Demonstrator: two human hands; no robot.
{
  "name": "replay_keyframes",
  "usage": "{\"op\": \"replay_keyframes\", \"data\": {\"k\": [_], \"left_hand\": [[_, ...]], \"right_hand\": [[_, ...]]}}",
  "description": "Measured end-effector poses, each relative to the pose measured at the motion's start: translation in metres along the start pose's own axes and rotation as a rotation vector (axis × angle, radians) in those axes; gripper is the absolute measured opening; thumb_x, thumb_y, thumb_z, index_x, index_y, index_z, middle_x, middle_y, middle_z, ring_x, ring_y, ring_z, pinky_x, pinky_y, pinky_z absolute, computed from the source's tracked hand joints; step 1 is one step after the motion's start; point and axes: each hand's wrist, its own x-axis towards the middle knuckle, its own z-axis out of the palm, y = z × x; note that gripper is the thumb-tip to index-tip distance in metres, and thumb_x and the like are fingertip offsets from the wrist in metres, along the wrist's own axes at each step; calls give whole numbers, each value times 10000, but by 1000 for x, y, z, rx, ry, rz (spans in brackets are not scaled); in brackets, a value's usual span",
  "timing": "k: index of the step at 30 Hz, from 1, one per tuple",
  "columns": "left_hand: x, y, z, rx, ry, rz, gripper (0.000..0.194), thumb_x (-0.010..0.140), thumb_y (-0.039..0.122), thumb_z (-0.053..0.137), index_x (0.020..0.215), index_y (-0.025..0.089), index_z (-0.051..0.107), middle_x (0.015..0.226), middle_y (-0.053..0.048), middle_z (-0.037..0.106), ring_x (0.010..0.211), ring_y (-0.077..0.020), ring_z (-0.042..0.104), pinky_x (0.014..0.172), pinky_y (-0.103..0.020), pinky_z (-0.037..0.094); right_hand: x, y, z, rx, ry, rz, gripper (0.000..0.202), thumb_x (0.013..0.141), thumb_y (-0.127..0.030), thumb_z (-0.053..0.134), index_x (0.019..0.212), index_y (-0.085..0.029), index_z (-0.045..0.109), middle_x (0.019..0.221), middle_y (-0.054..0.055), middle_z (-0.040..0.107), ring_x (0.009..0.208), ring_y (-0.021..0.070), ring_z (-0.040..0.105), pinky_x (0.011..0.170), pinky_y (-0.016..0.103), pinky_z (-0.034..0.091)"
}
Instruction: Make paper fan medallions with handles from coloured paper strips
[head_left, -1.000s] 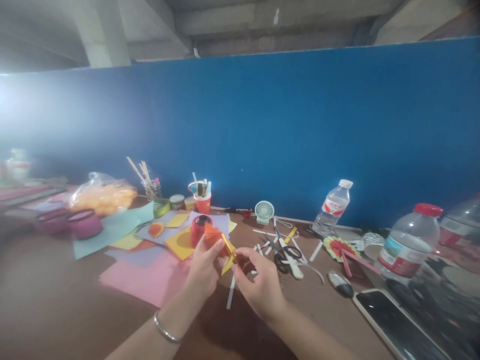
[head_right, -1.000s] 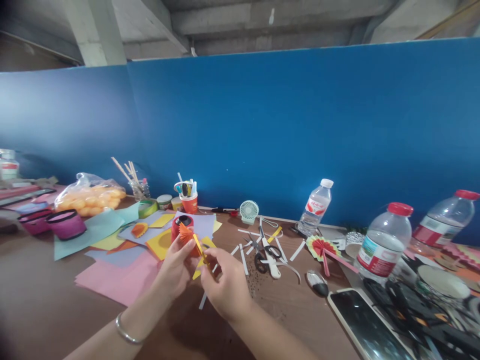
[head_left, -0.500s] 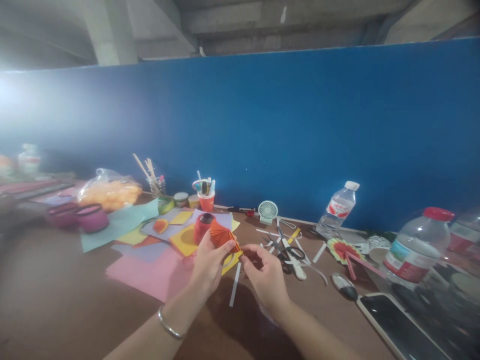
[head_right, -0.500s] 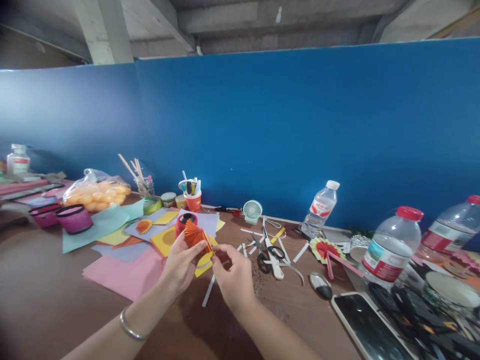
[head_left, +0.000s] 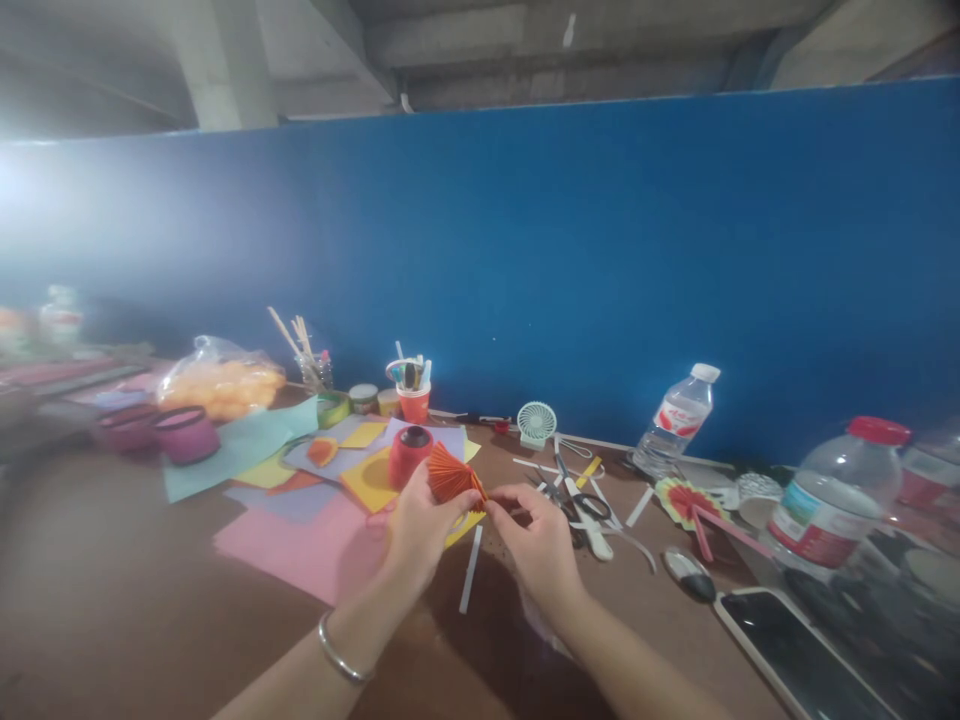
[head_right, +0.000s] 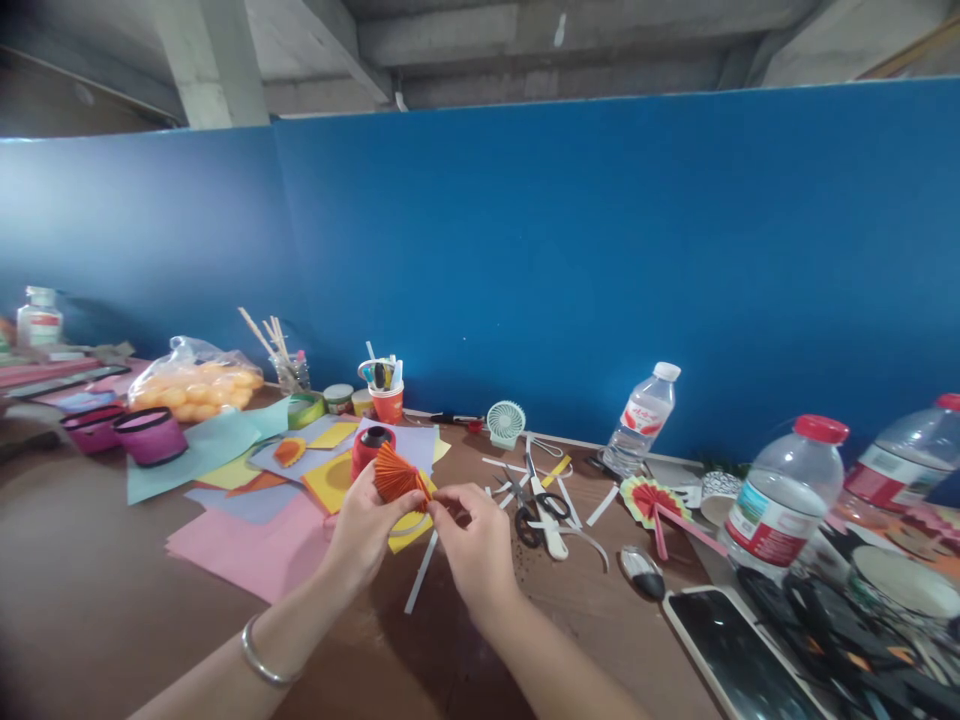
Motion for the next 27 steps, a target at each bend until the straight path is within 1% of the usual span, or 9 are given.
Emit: {"op": "replay_keyframes", "data": {"k": [3,9,13,15,18,23,27], "left_hand": [[-2,3,2,5,3,-8,310,530,145,726,812,150,597,699,-10,643,668,-167,595,655,-273,461],[-1,5,3,-22,20,-31,326,495,114,734,791,151,604,690,-5,652,666,-163,597,656,-261,453],[0,4,3,-10,8,-33,326,494,109,730,792,151,605,704,-13,655,676,-172,600,661,-273,456],[0,5,3,6,3,-31,329,491,111,729,793,155,607,708,-14,658,685,-181,604,661,-279,458],[-2,6,4,17,-16,-39,311,490,122,729,773,163,607,680,-9,654,663,-185,605,642,-282,461],[-4,10,6,75,-34,-33,304,476,141,741,750,166,610,676,-9,654,666,-191,605,643,-283,462],[-6,9,6,127,-38,16,260,537,188,713,778,159,621,723,-22,661,704,-193,603,671,-282,464]], "right_hand": [[2,1,-1,-10,-9,11,117,732,-240,571,720,-170,663,705,41,659,643,173,601,586,261,471],[8,6,-1,71,-50,77,131,712,-251,584,712,-162,680,697,49,691,628,185,620,595,277,482],[9,6,-2,55,-72,102,145,723,-248,563,691,-155,670,654,37,685,582,174,612,551,256,470],[7,6,-2,14,-69,76,138,734,-239,548,707,-159,658,653,29,677,576,166,607,540,245,461],[5,6,-2,-87,-68,-5,127,744,-224,531,731,-170,645,663,22,666,589,160,603,547,236,448],[3,9,-2,-224,-48,-68,152,751,-202,498,704,-181,641,647,18,648,576,152,575,533,227,417],[2,9,-4,-328,-6,-137,156,746,-205,493,648,-177,612,604,10,604,556,140,533,527,223,382]]}}
